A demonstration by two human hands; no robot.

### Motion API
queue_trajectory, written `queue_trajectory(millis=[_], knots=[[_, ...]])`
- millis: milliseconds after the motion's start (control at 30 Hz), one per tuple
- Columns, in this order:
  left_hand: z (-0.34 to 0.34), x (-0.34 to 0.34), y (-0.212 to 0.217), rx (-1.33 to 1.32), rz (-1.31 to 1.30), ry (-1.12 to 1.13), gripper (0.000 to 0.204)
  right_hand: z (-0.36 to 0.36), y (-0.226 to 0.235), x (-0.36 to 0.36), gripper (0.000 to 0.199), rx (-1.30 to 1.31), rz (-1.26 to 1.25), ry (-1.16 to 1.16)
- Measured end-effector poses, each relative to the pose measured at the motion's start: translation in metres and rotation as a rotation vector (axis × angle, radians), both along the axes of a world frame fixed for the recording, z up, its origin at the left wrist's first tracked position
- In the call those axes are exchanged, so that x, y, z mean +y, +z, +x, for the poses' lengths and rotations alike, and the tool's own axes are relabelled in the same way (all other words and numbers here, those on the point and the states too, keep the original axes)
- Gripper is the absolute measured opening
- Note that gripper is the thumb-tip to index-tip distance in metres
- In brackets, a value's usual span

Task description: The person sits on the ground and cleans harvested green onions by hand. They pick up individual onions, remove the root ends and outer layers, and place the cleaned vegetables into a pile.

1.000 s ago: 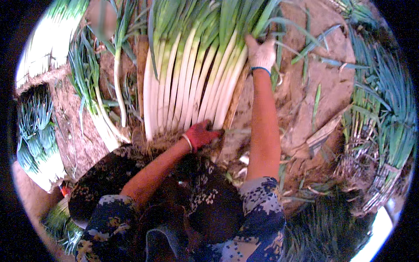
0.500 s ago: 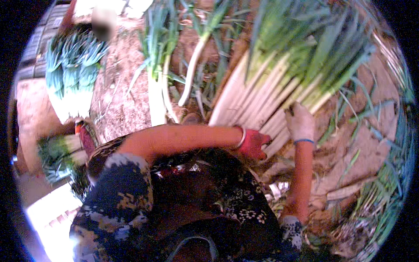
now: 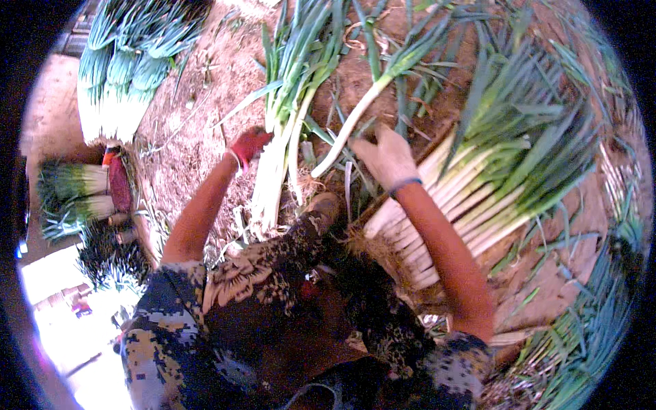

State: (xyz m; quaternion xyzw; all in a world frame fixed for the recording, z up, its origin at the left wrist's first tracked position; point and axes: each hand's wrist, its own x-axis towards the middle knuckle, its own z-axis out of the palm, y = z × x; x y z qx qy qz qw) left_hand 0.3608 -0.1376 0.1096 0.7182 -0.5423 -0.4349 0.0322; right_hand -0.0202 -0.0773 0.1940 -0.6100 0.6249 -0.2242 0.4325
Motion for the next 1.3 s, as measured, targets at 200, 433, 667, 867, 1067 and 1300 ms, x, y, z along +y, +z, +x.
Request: queue_trajectory(millis=[200,433,667,867,1067,1300], knots=[[0.072,0.102,-0.086,-0.089,0.005,0.324,0.079,0.108,-0.137,-0.049,0.072,0.078,0.347,-0.636],[-0.017,0.111,-0.048,-0.510,0.089,0.023,0.107,0.122,-0.134,-0.056,0.054,0.307,0.319,-0.470],[0.047,0.112,-0.118,-0.066,-0.056,0.106,0.086,0.137,-0.067,-0.044,0.038,-0.347,-0.022,-0.662],[0.032,0.086,-0.053,0.137,0.122,0.160,0.087,0.219,-0.144,0.035,0.044,-0.441,0.243,-0.481],[0.031,0.089,-0.047,0.212,0.242,0.310,0.074,0.238,-0.177,0.057,0.056,-0.423,0.307,-0.393],[0.043,0.093,-0.045,0.290,0.286,0.293,0.072,0.240,-0.148,0.034,0.051,-0.533,0.520,-0.370]])
